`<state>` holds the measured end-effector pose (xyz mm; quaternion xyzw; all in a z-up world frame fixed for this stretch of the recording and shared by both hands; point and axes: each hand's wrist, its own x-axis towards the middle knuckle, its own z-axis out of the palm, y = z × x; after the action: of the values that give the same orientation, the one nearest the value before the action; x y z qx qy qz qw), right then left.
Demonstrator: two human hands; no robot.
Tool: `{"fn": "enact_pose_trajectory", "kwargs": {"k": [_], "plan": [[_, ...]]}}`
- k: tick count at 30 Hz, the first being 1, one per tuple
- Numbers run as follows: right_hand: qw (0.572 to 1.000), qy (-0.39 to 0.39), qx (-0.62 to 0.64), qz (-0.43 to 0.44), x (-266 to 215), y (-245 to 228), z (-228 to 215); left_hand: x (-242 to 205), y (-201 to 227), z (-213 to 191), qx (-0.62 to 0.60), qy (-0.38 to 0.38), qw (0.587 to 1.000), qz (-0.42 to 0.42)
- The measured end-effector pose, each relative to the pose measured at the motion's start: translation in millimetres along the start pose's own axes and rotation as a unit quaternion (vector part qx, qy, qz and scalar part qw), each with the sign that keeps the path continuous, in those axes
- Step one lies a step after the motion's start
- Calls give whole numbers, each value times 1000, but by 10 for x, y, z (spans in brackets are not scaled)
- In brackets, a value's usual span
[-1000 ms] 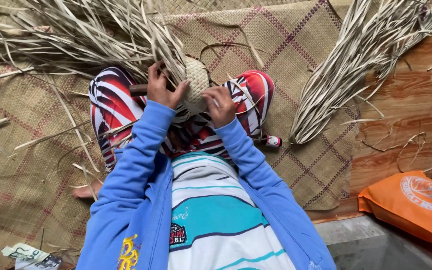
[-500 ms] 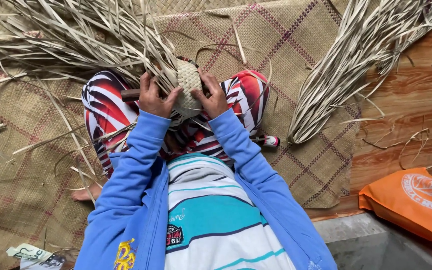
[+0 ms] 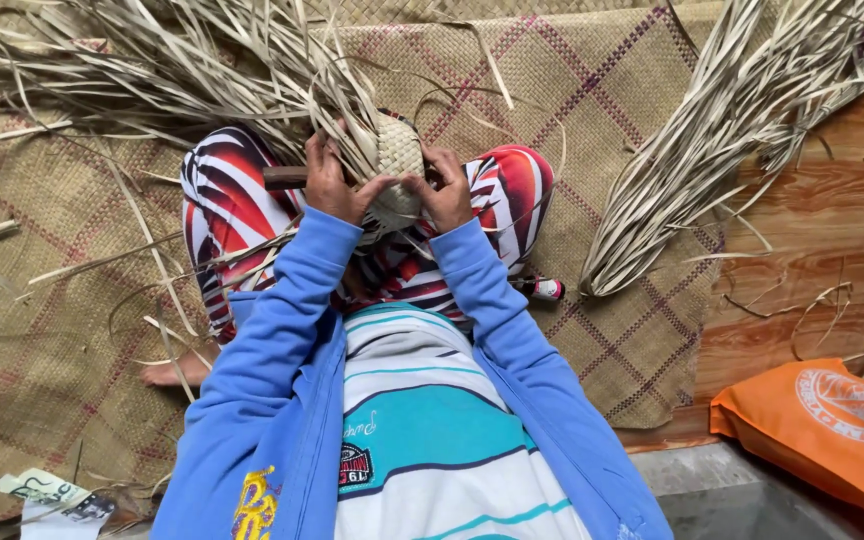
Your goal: Continuing the weaving process of a brim using dried plant fibers while sitting on the floor.
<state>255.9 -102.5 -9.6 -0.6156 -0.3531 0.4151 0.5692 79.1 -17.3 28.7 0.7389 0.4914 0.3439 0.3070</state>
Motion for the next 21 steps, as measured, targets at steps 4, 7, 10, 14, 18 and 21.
{"fn": "enact_pose_trajectory", "kwargs": {"k": [4,7,10,14,18,21], "plan": [[1000,11,11,-14,0,117,-6,-31,-135,86,-1,7,1000,18],[1000,14,-6,-20,-4,108,26,-9,-59,42,1,18,999,48],[1000,15,-11,-23,-19,78,29,9,16,17,-51,38,997,49],[998,32,-20,-53,-45,-130,91,2,13,85,-40,66,996,42],[967,56,-173,-178,-14,-303,102,50,145,223,172,53,980,80],[941,30,-261,-212,40,-343,212,-166,690,328,42,2,989,144]]}}
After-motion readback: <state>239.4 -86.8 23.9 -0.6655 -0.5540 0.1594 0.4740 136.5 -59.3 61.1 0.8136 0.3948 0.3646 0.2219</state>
